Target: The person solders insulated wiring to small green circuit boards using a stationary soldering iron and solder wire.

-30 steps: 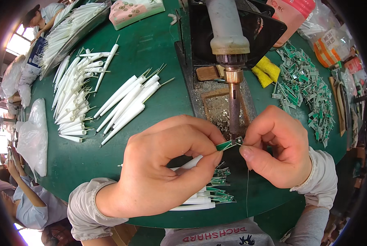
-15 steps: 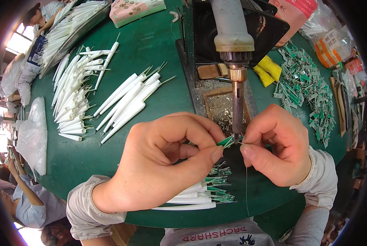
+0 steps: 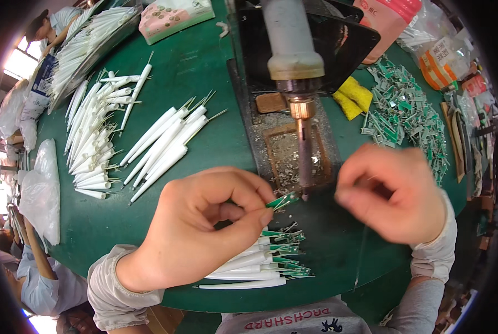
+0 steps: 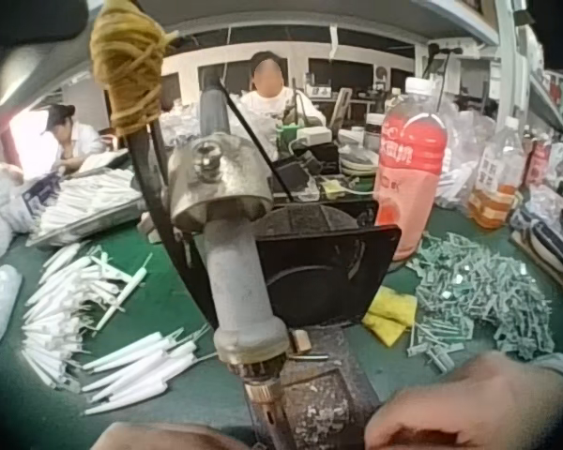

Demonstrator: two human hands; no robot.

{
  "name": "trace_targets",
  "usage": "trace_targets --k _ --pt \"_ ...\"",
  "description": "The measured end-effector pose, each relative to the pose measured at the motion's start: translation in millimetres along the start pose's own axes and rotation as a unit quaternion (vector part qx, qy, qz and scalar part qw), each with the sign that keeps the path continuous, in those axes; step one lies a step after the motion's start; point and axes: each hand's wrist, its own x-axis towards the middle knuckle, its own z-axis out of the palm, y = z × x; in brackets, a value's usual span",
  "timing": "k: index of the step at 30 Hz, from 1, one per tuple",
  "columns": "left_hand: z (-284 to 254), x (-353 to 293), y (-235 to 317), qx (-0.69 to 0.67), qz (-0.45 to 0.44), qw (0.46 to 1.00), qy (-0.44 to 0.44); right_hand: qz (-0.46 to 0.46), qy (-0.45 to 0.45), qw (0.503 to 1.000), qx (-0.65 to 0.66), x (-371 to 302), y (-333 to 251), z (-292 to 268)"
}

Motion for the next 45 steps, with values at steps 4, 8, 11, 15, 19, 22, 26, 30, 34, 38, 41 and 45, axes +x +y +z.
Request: trace_targets --k 4,8,11,15,19,22,26,30,34,38,41,45 --pt "-3.2 -1.5 0.1 0.175 0.068 0.982 -0.034 0.028 0.160 0.945 -0.283 -12.4 7.3 -24.2" --pt "-0.2 -2.9 -2.0 0.309 0.146 0.939 -0.039 0.104 -0.028 0.916 -0.387 -21.4 13.4 -35.9" --pt "-1.2 -2.4 -4.4 0.366 0.199 0.908 -0.051 0.057 -0.022 0.904 -0.423 -19.6 18.6 -19.5" --pt "-1.2 -0.5 -5.7 0.396 0.220 0.889 -0.068 0.041 -0.035 0.895 -0.443 -17.7 27.2 -15.0" --pt "-7.1 2.0 2.3 0.421 0.215 0.881 -0.014 0.030 -0.005 0.912 -0.409 -15.9 24.2 -12.9" --pt "-19.4 14.0 -0.2 0.583 0.242 0.758 0.167 -0.002 0.014 0.939 -0.344 -13.2 16.3 -10.2" --pt "-33.8 18.9 -6.7 0.710 0.195 0.639 0.224 0.020 -0.029 0.962 -0.271 -12.0 8.8 -10.5" --pt "-33.5 18.7 -13.2 0.703 0.200 0.650 0.209 0.023 -0.054 0.983 -0.174 -10.9 1.2 -7.1" --pt "-30.4 12.2 -6.2 0.638 0.186 0.727 0.174 -0.074 -0.043 0.993 -0.082 -4.8 3.5 2.3" --pt "-14.6 0.9 8.2 0.472 0.179 0.855 0.122 -0.048 -0.072 0.996 0.030 -2.2 -1.5 8.5" --pt "-5.2 -7.0 19.0 0.416 0.142 0.896 0.069 0.001 -0.109 0.988 0.106 -0.4 -5.1 10.6" --pt "-2.3 -8.1 19.1 0.326 0.133 0.936 0.015 -0.032 -0.071 0.987 0.141 0.1 0.2 19.9"
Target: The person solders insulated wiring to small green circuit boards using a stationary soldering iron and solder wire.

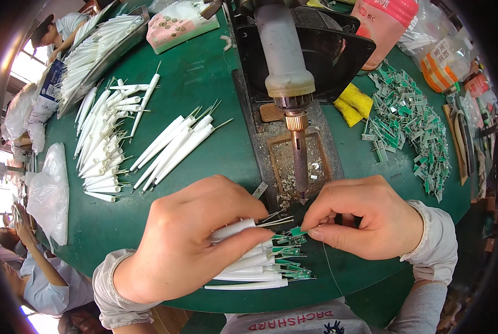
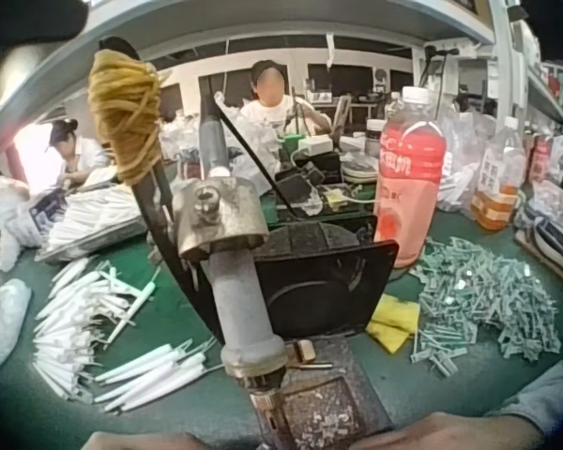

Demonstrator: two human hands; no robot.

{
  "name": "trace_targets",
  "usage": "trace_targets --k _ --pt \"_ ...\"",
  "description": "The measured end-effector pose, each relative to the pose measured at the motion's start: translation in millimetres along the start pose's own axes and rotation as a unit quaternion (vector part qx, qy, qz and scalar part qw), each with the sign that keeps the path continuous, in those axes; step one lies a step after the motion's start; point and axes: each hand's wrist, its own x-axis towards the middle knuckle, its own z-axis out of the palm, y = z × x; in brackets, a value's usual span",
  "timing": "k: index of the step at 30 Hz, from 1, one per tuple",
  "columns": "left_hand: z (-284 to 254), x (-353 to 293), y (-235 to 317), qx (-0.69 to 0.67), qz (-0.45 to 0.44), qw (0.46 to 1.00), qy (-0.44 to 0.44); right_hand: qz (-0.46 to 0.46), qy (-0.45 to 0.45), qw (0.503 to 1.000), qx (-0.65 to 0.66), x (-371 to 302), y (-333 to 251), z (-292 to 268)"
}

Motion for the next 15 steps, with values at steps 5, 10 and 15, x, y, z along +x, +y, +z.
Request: trace_targets --k 5,10,15 --pt "0.9 -1.6 -0.3 -0.041 0.021 0.998 -0.035 0.036 0.019 0.999 0.019 0.9 -0.8 3.9" --pt "5.9 -3.1 -0.6 -0.096 -0.003 0.994 -0.051 0.074 0.029 0.995 0.057 1.2 -2.4 6.7" --pt "13.0 -4.8 -0.4 -0.137 -0.027 0.988 -0.059 0.067 0.054 0.992 0.094 -0.6 1.5 11.8"
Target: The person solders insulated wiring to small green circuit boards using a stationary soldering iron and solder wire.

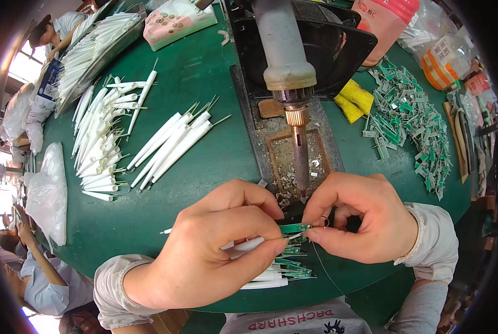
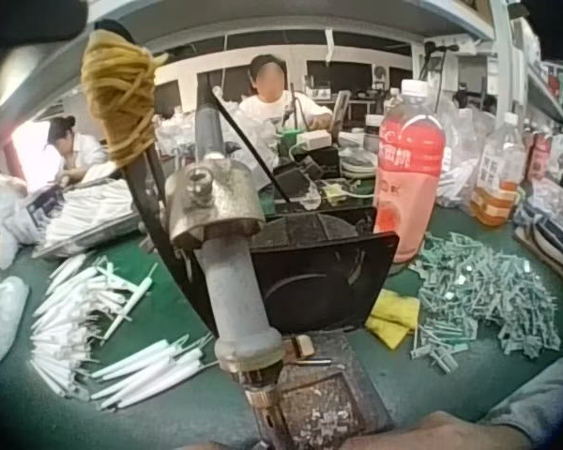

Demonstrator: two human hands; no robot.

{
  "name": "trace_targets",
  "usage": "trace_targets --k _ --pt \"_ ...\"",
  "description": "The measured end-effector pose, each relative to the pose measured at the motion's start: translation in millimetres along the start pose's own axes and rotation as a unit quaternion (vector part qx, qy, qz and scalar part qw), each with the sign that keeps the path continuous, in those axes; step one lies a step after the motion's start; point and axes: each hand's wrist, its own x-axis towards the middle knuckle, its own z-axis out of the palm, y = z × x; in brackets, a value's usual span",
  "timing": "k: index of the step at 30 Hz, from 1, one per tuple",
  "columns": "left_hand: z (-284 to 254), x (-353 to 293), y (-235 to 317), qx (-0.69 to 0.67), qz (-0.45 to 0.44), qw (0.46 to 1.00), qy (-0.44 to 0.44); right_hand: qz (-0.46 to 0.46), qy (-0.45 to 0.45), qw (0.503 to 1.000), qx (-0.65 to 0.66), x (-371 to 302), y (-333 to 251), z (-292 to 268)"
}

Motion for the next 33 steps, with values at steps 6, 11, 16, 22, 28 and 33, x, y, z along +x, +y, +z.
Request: trace_targets --k 6,11,16,22,28,33 --pt "2.6 0.5 -1.4 0.008 -0.007 1.000 0.000 -0.025 -0.009 0.999 -0.017 0.0 -3.1 -1.1" --pt "2.4 0.4 -3.2 0.021 0.008 1.000 0.001 -0.031 -0.012 0.999 -0.022 -0.3 -3.7 -0.4" --pt "3.2 0.1 -1.9 0.027 0.018 0.999 0.007 -0.031 -0.014 0.999 -0.018 0.0 -3.5 -0.9" --pt "2.1 2.2 0.6 -0.011 -0.008 1.000 0.010 -0.034 -0.012 0.999 -0.011 0.9 -0.9 -1.6" --pt "1.3 3.8 -2.2 -0.070 -0.026 0.997 -0.008 -0.053 -0.016 0.998 -0.006 1.4 1.1 -3.5" --pt "3.7 5.7 -5.9 -0.141 -0.059 0.988 0.010 -0.005 -0.057 0.997 0.057 4.3 0.7 -10.1"
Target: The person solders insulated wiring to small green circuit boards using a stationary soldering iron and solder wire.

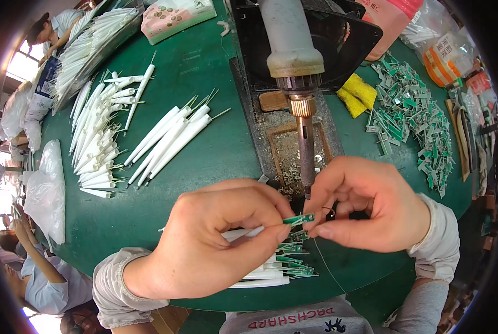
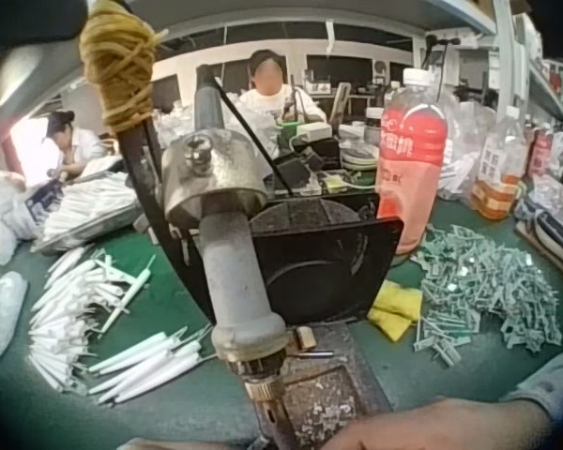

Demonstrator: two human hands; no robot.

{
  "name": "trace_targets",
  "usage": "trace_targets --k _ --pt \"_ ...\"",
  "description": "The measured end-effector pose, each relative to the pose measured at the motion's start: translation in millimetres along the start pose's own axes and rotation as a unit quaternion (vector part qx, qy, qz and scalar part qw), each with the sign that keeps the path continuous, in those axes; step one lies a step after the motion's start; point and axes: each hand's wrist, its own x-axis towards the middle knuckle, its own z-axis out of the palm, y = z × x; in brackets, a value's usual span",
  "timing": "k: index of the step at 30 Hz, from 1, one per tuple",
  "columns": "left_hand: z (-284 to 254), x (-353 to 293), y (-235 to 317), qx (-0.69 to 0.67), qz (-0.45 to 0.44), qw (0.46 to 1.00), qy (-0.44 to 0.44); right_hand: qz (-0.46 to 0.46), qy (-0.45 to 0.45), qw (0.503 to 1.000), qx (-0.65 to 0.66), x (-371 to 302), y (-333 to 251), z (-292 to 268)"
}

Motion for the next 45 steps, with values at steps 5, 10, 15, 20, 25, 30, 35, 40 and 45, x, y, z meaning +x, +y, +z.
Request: trace_targets --k 5,10,15,20,25,30,35,40,45 --pt "-1.9 5.6 -1.5 -0.010 0.011 1.000 0.012 0.114 0.020 0.985 0.128 -2.1 -9.4 -6.1" --pt "0.4 7.1 -0.3 -0.021 0.025 0.999 0.030 -0.024 0.037 0.986 -0.163 -5.3 -14.7 -0.1" --pt "-1.8 12.2 -6.0 0.001 0.092 0.995 0.033 -0.073 0.094 0.979 -0.164 -4.3 -4.9 4.4" --pt "-1.3 11.6 -5.2 0.016 0.118 0.992 0.041 -0.088 0.104 0.979 -0.151 -4.0 0.4 5.9" --pt "-2.8 10.9 -4.7 0.049 0.133 0.989 0.039 -0.091 0.106 0.978 -0.153 -4.8 0.2 5.8" --pt "-0.3 8.8 2.5 -0.077 0.033 0.995 0.052 -0.088 0.095 0.979 -0.159 -4.8 1.2 5.2" --pt "-2.5 11.2 0.5 -0.111 0.014 0.993 0.045 -0.090 0.093 0.981 -0.144 -3.1 2.0 6.4" --pt "-3.9 11.3 -0.7 -0.150 0.001 0.988 0.037 -0.072 0.093 0.985 -0.124 -0.7 1.2 8.3" --pt "-7.7 11.6 -2.7 -0.162 -0.050 0.985 0.043 -0.013 0.099 0.995 -0.033 -2.7 -1.5 9.3"
